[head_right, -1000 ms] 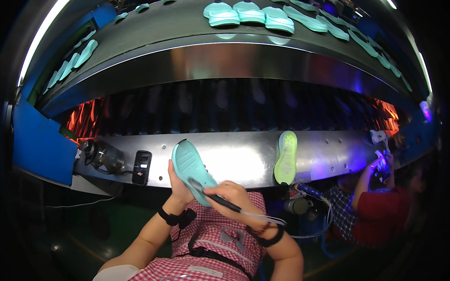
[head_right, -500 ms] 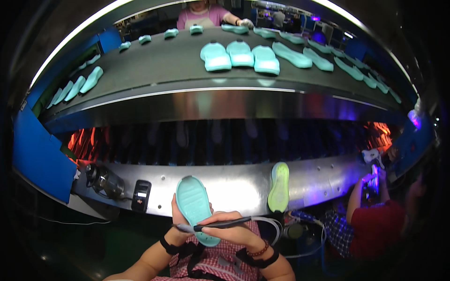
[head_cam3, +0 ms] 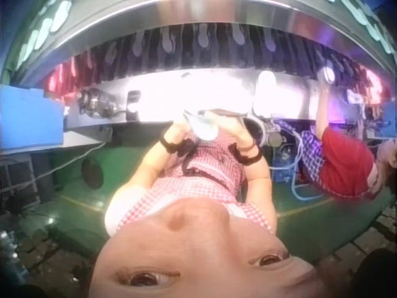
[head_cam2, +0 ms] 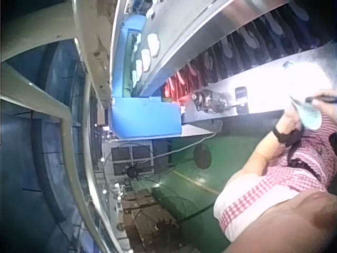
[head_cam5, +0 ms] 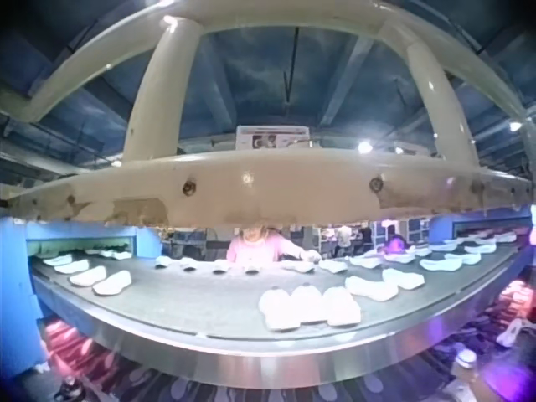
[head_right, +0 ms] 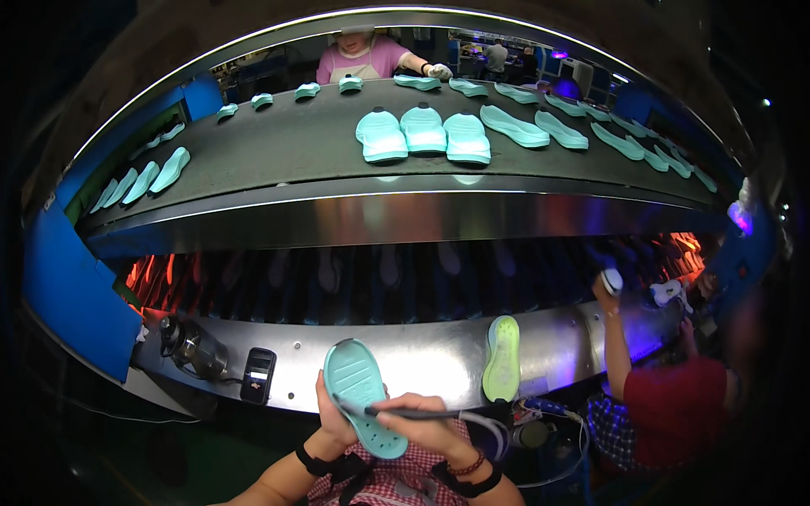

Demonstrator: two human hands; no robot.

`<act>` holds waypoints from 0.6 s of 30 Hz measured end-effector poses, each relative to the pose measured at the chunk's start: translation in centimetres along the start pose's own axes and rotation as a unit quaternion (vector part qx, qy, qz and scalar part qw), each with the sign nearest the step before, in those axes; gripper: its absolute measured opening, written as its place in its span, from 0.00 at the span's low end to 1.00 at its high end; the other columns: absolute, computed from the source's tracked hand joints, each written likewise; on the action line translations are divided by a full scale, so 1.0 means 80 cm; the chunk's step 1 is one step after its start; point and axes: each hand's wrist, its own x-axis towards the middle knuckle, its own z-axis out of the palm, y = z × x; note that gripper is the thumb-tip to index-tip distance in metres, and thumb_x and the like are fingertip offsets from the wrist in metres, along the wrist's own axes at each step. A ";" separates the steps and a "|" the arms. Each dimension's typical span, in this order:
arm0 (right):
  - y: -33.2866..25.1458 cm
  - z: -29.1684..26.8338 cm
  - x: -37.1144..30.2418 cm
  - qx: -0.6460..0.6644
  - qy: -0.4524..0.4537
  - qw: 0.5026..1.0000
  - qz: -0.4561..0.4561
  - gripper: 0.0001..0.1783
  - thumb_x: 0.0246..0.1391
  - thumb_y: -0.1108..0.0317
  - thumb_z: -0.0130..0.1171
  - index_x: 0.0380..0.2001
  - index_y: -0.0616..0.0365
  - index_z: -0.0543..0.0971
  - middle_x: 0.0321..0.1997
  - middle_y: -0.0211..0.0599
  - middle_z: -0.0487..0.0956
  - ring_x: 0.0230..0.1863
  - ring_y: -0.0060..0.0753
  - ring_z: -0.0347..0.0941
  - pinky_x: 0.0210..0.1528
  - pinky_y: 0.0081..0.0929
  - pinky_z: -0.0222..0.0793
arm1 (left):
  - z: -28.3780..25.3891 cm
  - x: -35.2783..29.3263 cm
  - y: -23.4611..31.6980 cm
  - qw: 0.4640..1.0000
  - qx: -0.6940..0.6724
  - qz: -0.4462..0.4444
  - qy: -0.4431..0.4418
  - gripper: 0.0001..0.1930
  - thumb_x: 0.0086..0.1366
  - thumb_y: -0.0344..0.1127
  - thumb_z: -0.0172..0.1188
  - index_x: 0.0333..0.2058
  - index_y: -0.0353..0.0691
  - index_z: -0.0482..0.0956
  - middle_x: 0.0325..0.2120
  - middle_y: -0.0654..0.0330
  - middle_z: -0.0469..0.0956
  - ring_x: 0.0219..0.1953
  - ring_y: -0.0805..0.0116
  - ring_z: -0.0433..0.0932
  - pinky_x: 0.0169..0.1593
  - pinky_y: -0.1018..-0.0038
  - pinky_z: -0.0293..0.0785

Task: Applying glue to shoe soles using a brush and placing them on a conveyor belt.

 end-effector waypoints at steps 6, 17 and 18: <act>0.000 -0.002 -0.003 0.148 0.075 0.986 -0.007 0.10 0.46 0.79 0.56 0.35 0.70 0.77 0.36 0.45 0.78 0.37 0.29 0.75 0.43 0.23 0.71 | 0.002 -0.003 0.005 1.000 0.021 0.011 -0.002 0.42 0.57 0.68 0.20 0.46 0.36 0.68 0.34 0.49 0.75 0.36 0.56 0.75 0.42 0.62 0.72; -0.004 -0.002 -0.007 0.049 0.047 0.998 0.006 0.11 0.47 0.76 0.58 0.37 0.65 0.78 0.32 0.38 0.79 0.33 0.21 0.73 0.37 0.16 0.69 | 0.015 -0.004 0.011 0.999 0.007 0.027 -0.015 0.43 0.56 0.69 0.19 0.45 0.35 0.68 0.34 0.48 0.74 0.35 0.56 0.75 0.40 0.61 0.73; -0.004 -0.002 -0.006 0.039 0.005 0.999 0.001 0.11 0.46 0.76 0.59 0.36 0.64 0.78 0.32 0.37 0.79 0.33 0.21 0.73 0.36 0.15 0.69 | 0.016 -0.005 0.010 0.999 0.017 0.038 -0.007 0.43 0.56 0.69 0.19 0.45 0.35 0.68 0.34 0.48 0.74 0.35 0.56 0.75 0.40 0.61 0.73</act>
